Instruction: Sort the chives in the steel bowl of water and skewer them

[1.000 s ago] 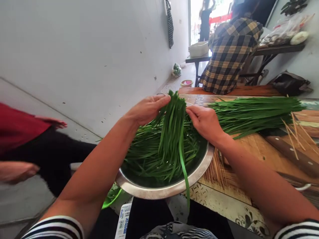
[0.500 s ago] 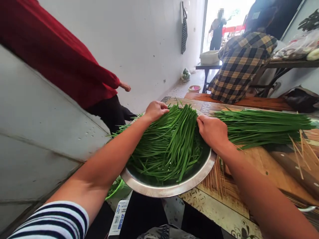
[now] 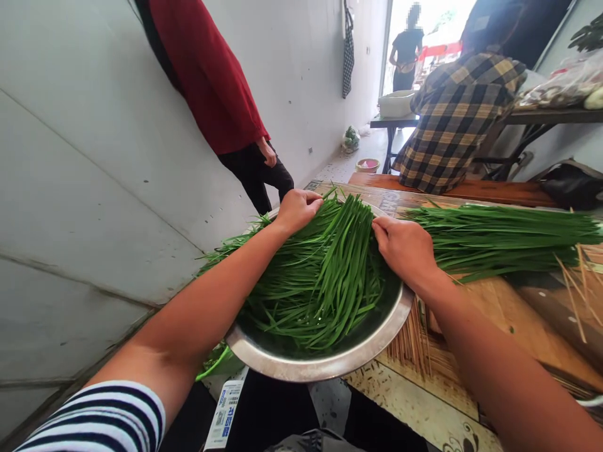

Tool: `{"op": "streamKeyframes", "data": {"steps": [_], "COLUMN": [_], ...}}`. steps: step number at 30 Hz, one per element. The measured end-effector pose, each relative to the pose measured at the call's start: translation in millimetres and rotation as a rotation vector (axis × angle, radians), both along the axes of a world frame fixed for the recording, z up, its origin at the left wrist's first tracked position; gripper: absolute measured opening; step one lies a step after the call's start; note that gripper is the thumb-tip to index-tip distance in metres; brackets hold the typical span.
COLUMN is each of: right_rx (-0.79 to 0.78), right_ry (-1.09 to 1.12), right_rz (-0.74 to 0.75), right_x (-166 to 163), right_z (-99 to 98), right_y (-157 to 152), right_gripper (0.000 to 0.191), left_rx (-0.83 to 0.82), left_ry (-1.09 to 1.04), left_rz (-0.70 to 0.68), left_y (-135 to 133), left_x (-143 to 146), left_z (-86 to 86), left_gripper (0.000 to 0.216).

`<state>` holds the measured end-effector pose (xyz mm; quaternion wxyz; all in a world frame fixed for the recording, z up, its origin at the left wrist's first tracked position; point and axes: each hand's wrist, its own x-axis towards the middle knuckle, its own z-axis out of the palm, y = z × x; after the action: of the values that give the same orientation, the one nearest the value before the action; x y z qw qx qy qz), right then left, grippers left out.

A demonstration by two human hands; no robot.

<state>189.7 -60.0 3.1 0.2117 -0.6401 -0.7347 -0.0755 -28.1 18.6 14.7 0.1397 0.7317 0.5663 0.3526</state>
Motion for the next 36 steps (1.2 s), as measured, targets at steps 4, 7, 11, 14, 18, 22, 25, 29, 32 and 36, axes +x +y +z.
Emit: {"op": "streamKeyframes", "data": {"steps": [4,7,11,14,18,22,25,29,32,36], "right_rx": [0.041,0.045,0.048,0.056,0.051,0.051,0.057,0.073,0.078,0.059], "right_ry": [0.030,0.046,0.061,0.040,0.026,0.016,0.022,0.039,0.050,0.063], "right_rz": [0.040,0.054,0.060,0.053,0.053,0.061,0.064,0.074,0.080,0.076], "right_x": [-0.9,0.0,1.9,2.2,2.2,3.6,5.1,6.3,5.3,2.6], "right_z": [-1.5,-4.1,-7.4,-8.6,-8.9,-9.7,-11.3,-12.0,-10.0,-6.2], "right_y": [0.4,0.5,0.2,0.1,1.2,2.9,3.9,4.4,3.5,1.5], "right_gripper": [0.036,0.035,0.034,0.034,0.033,0.034,0.034,0.033,0.032,0.033], "left_rx": [-0.204,-0.390,-0.564,-0.610,-0.616,-0.543,-0.466,-0.419,-0.432,-0.483], "left_ry": [-0.380,-0.656,-0.855,-0.932,-0.932,-0.893,-0.830,-0.809,-0.838,-0.865], "left_rz": [-0.091,-0.144,-0.203,-0.215,-0.214,-0.249,-0.214,-0.118,-0.132,-0.191], "left_y": [-7.2,-9.8,-11.7,-14.0,-15.4,-12.1,-9.4,-8.6,-9.6,-12.3], "left_x": [6.8,10.0,11.0,11.6,13.3,14.9,16.2,17.2,17.1,18.1], "left_z": [3.4,2.5,2.5,5.0,5.4,-1.0,-5.1,-4.0,-1.3,0.0], "left_gripper": [0.021,0.019,0.015,0.014,0.015,0.024,0.028,0.018,0.015,0.016]}}
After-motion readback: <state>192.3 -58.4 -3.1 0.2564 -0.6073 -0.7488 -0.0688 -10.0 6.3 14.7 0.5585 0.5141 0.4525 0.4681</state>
